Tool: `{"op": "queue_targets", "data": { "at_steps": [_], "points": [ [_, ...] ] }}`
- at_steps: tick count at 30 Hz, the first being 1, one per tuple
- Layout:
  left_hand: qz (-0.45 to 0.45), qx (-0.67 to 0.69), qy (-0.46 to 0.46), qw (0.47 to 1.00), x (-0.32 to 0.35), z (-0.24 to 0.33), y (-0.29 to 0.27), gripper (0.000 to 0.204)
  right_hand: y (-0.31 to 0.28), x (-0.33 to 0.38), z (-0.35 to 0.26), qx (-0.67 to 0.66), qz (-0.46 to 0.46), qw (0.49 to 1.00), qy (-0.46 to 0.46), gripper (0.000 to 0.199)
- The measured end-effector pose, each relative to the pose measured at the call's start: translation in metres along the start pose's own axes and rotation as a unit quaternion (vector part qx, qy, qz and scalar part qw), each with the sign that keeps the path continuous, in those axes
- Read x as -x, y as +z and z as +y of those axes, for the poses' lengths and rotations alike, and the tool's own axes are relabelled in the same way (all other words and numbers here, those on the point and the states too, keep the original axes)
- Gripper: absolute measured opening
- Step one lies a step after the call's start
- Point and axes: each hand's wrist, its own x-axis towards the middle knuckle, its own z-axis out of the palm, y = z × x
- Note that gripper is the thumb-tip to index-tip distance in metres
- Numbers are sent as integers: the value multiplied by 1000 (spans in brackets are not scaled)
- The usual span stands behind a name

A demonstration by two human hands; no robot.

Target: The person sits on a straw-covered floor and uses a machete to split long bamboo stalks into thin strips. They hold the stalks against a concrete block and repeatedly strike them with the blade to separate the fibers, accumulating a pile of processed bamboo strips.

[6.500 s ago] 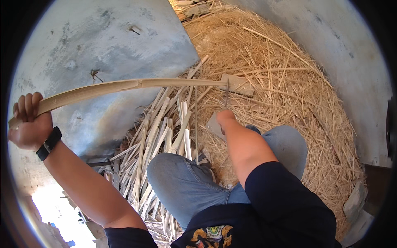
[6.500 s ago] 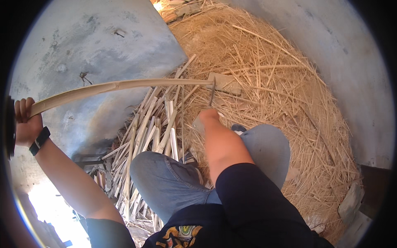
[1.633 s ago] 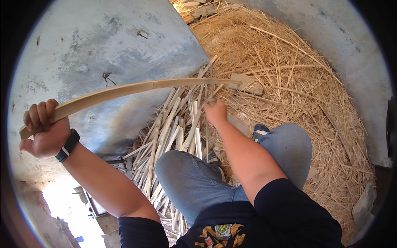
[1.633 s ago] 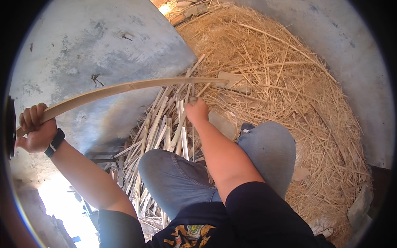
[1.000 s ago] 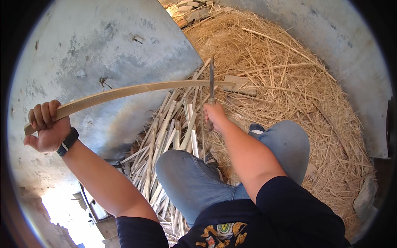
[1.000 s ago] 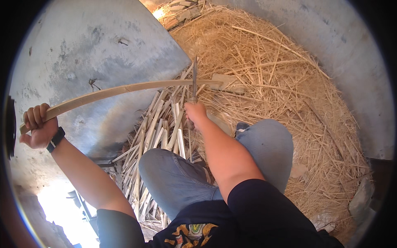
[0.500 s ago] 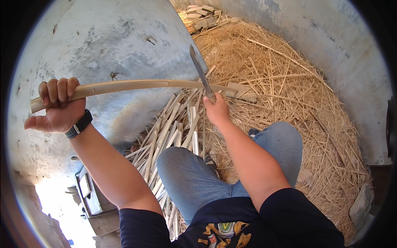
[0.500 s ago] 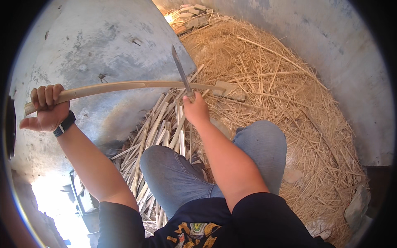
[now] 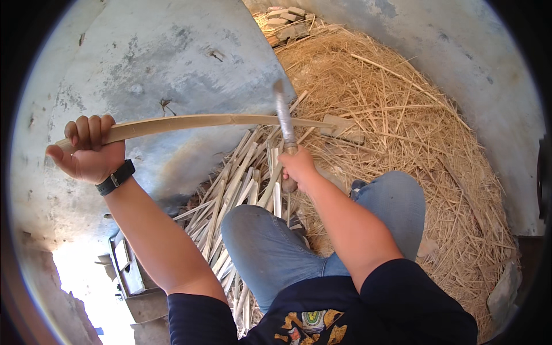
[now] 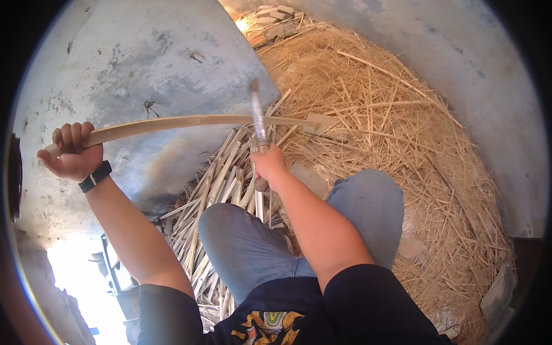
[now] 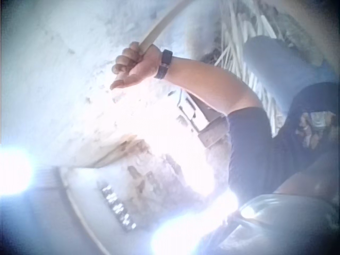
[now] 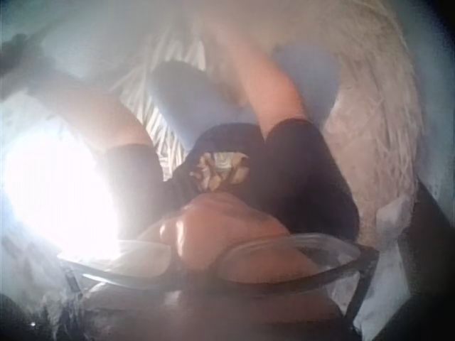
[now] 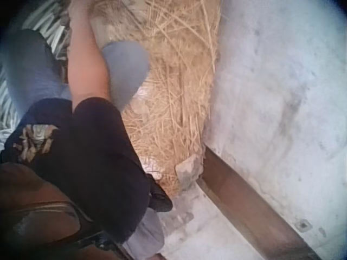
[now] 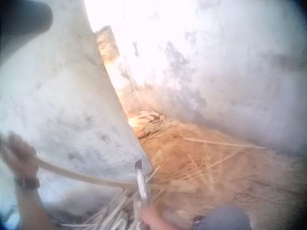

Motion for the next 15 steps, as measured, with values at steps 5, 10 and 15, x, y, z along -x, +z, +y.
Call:
{"op": "queue_targets", "data": {
  "at_steps": [5, 10, 15],
  "points": [
    [40, -30, 40, 998, 7, 6, 13, 56, 26, 21, -12, 47, -65, 995, -64, 32],
    [60, -61, 56, 995, 10, -4, 39, 57, 18, 7, -8, 3, -5, 1000, -25, 28],
    [36, -56, 53, 996, 7, 5, 32, 61, 16, 22, -46, 45, -114, 990, -66, 25]
  ]
}}
